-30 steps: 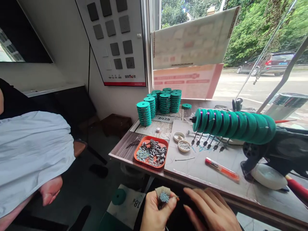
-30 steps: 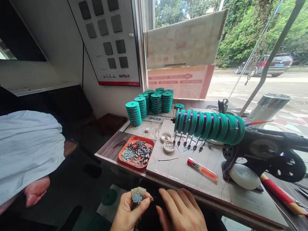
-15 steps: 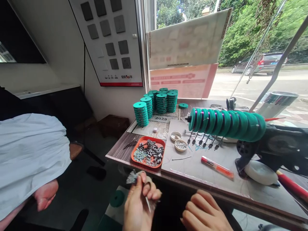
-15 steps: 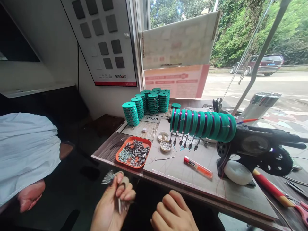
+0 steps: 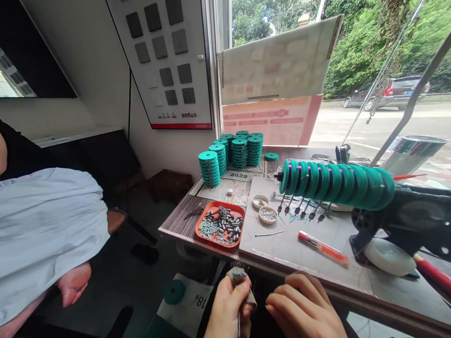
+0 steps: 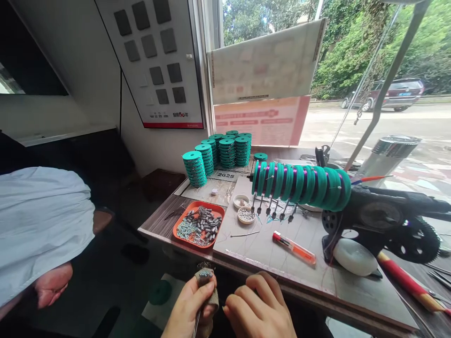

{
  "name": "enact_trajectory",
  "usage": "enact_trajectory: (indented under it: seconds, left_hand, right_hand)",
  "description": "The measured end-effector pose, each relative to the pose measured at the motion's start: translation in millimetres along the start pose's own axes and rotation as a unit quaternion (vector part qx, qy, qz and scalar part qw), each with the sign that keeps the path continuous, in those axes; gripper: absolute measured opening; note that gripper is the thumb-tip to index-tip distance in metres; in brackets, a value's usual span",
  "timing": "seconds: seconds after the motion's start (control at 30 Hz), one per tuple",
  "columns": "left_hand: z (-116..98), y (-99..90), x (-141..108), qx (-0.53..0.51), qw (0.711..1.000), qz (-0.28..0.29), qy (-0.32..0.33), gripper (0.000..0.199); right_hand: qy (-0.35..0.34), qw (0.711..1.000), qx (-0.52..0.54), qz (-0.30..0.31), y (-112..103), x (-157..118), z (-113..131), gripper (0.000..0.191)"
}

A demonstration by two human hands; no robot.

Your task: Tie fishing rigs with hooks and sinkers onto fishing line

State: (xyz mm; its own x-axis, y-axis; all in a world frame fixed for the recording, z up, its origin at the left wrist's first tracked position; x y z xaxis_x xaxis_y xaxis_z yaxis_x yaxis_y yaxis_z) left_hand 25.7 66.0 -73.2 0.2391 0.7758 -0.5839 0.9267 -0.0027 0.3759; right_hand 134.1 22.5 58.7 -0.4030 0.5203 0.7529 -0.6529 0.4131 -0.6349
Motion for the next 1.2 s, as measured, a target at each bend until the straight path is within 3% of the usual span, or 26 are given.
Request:
enact_trajectory:
  seconds: [0.27, 0.43, 1.03, 1.2]
  left_hand:
    - [-2, 2.9, -3, -0.020, 1.000, 0.009, 0.021, 0.042]
    - [-8, -1.0, -5, -0.017, 0.998, -0.019, 0.051, 0.044]
    - [7, 4.5, 0, -0.025, 1.000, 0.008, -0.003, 0.041]
    - [8, 12.2, -2, -0.060, 0.998, 0.023, -0.023, 0.039]
  right_hand:
    - [-0.003, 1.000, -0.014, -0.004, -1, 4, 2, 0.027]
    - [0.005, 1.000, -0.002, 0.006, 4, -1, 0, 0.021]
    - [0.008, 1.000, -0.007, -0.023, 2, -3, 2, 0.027]
    - [0.010, 1.000, 0.009, 0.011, 7, -4, -5, 0.018]
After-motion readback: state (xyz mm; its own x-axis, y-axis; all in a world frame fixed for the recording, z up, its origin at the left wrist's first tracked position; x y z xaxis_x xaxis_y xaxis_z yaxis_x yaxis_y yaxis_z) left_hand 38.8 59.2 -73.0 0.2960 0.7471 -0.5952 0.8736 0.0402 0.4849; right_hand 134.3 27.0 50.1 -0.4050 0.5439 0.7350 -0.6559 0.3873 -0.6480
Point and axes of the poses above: each hand's wrist, its own x-axis towards the middle knuckle, its own y-axis out of the palm, z = x × y, the point moved 9 cm from there along x, towards the middle knuckle, and after that the axes turned 8 degrees about -y, right-handed, at the moved point
